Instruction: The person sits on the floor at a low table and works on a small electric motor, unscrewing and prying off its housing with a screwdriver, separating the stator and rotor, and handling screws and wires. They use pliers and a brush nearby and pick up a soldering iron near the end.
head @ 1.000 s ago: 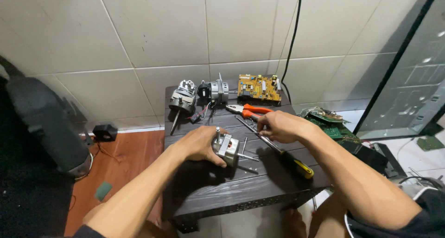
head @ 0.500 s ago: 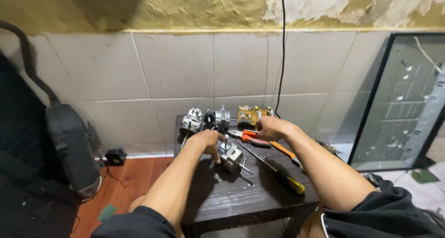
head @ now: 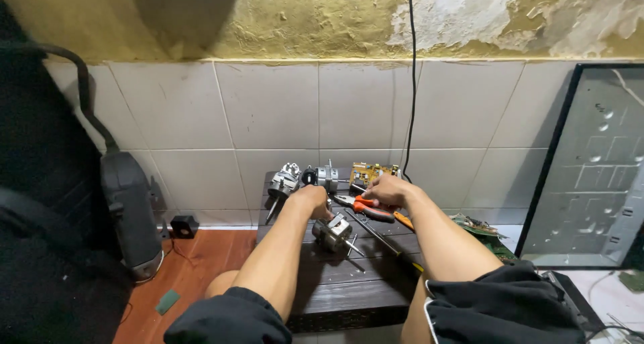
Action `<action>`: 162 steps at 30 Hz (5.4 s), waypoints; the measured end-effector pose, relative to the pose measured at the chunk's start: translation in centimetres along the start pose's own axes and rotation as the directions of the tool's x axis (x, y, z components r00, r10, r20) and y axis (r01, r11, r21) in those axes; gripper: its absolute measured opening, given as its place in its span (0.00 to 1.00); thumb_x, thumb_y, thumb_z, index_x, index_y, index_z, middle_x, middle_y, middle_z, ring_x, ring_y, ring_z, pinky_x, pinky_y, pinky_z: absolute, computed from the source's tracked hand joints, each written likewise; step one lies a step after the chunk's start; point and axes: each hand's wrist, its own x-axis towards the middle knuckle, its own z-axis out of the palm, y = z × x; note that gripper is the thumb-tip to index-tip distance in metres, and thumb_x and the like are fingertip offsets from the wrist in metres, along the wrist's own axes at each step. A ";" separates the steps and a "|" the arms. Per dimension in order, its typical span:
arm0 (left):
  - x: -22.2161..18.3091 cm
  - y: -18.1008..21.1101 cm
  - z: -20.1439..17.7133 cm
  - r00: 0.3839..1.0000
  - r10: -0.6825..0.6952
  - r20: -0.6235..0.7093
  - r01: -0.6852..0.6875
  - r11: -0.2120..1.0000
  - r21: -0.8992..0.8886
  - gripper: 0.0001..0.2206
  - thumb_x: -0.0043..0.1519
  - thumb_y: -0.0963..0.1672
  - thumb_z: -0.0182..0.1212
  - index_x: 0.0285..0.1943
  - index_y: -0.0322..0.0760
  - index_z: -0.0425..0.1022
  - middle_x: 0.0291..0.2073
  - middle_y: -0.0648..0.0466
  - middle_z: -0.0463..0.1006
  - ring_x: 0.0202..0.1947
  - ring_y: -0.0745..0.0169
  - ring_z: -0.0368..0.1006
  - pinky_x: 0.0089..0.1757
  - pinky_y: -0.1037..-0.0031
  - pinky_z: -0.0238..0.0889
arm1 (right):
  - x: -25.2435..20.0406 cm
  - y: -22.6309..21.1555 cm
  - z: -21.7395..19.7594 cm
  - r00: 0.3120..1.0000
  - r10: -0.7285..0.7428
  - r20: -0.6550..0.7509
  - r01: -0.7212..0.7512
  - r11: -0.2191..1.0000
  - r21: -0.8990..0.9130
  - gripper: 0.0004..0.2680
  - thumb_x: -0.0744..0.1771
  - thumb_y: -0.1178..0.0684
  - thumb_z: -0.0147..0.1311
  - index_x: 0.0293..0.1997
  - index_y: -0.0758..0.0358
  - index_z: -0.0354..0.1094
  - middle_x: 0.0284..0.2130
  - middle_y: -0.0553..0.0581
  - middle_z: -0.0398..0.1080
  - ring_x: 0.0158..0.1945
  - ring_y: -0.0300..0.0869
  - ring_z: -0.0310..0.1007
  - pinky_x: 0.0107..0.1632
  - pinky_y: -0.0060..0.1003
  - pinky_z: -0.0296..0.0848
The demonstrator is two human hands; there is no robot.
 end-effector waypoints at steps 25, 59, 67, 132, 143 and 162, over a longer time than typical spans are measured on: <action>-5.4 0.7 -6.7 0.963 0.109 -0.245 -0.144 0.981 -0.129 0.25 0.64 0.60 0.44 0.41 0.50 0.86 0.42 0.41 0.83 0.53 0.39 0.76 0.54 0.53 0.68 | -1.9 1.1 -0.3 0.952 0.193 0.238 -0.209 0.977 0.043 0.07 0.64 0.62 0.59 0.43 0.70 0.78 0.25 0.69 0.76 0.26 0.52 0.79 0.23 0.41 0.75; -7.0 -2.1 -3.9 0.566 0.678 -0.469 -0.769 0.639 -0.003 0.10 0.58 0.42 0.63 0.48 0.42 0.81 0.29 0.58 0.83 0.26 0.58 0.76 0.32 0.68 0.68 | -6.8 -1.4 -1.8 0.966 0.189 0.178 -0.085 0.878 -0.471 0.10 0.65 0.45 0.60 0.49 0.47 0.79 0.33 0.43 0.83 0.26 0.36 0.73 0.33 0.34 0.73; -6.2 -2.4 -3.7 0.613 0.663 -0.430 -0.745 0.666 -0.035 0.07 0.54 0.42 0.68 0.40 0.44 0.81 0.23 0.60 0.82 0.23 0.59 0.76 0.33 0.68 0.68 | -6.7 -1.5 -1.6 0.958 0.199 0.206 -0.074 0.867 -0.493 0.11 0.65 0.44 0.59 0.51 0.43 0.78 0.32 0.43 0.82 0.26 0.35 0.75 0.34 0.33 0.74; -7.9 0.5 1.9 0.941 0.331 0.067 -0.320 0.937 -0.142 0.49 0.40 0.59 0.85 0.67 0.44 0.60 0.48 0.49 0.77 0.44 0.46 0.80 0.49 0.51 0.70 | -10.0 -1.4 -1.3 0.927 0.155 0.342 0.055 0.844 -0.533 0.05 0.66 0.47 0.57 0.39 0.48 0.77 0.27 0.43 0.80 0.27 0.36 0.76 0.36 0.34 0.75; -8.3 0.0 2.1 0.934 0.328 0.140 -0.297 0.933 -0.201 0.47 0.41 0.47 0.85 0.69 0.47 0.55 0.52 0.49 0.75 0.48 0.45 0.78 0.50 0.53 0.71 | -9.6 -1.3 -0.9 0.924 0.183 0.336 0.030 0.842 -0.538 0.06 0.66 0.47 0.58 0.45 0.45 0.76 0.32 0.43 0.80 0.30 0.36 0.78 0.38 0.34 0.77; -7.7 -1.8 0.7 0.894 0.407 -0.186 -0.388 0.912 0.133 0.47 0.42 0.53 0.83 0.66 0.31 0.58 0.29 0.44 0.79 0.26 0.48 0.80 0.27 0.63 0.73 | -10.6 -1.6 1.4 0.818 0.180 0.547 0.153 0.847 -0.509 0.11 0.63 0.40 0.64 0.46 0.45 0.77 0.37 0.41 0.82 0.37 0.34 0.82 0.42 0.30 0.82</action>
